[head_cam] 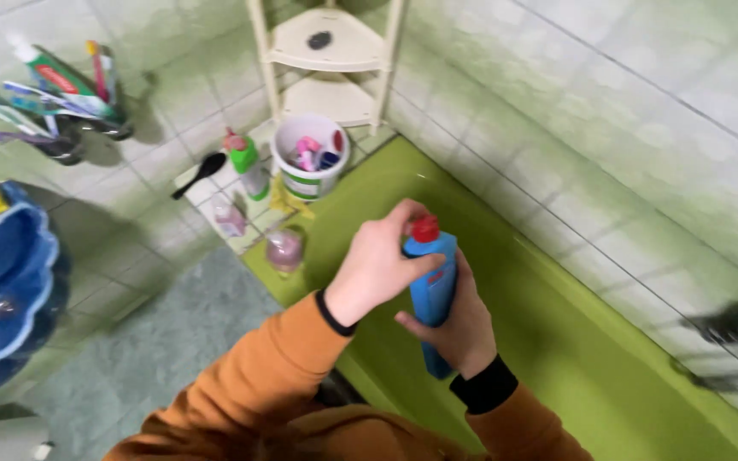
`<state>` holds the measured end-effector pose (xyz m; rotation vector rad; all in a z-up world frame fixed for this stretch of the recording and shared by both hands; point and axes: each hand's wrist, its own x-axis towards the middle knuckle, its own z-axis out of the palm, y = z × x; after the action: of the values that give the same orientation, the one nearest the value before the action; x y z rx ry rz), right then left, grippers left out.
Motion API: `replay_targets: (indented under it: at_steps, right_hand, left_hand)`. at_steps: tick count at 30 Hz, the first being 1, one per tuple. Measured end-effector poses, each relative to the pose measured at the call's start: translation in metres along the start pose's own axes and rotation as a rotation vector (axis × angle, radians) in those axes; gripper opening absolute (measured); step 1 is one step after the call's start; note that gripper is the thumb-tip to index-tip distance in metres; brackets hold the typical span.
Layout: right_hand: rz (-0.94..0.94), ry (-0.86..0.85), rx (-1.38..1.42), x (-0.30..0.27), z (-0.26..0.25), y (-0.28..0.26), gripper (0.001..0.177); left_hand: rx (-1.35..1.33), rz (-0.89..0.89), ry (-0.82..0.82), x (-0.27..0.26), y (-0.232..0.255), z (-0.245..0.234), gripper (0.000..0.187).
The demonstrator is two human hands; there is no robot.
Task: The person rinses a green bathtub with a handheld shower head, applies liquid from a blue bottle, and then scrubs the surface using a mesh sponge and a small brush.
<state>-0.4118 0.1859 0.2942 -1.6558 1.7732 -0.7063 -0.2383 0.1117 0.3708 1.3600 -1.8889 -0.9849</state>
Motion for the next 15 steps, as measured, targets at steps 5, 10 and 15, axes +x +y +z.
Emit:
replay_targets:
  at_steps: [5, 10, 15]
  right_hand:
    - [-0.224, 0.034, 0.394, -0.025, -0.034, 0.099, 0.105]
    - [-0.306, -0.177, 0.635, -0.061, -0.075, 0.142, 0.089]
    - [-0.325, -0.288, 0.711, -0.091, -0.096, 0.128, 0.066]
  left_hand:
    - [-0.029, 0.498, -0.158, -0.012, 0.041, 0.059, 0.047]
    - [-0.168, 0.646, -0.392, -0.010, 0.056, 0.077, 0.028]
    - [-0.094, 0.797, -0.389, 0.005, 0.041, 0.115, 0.023]
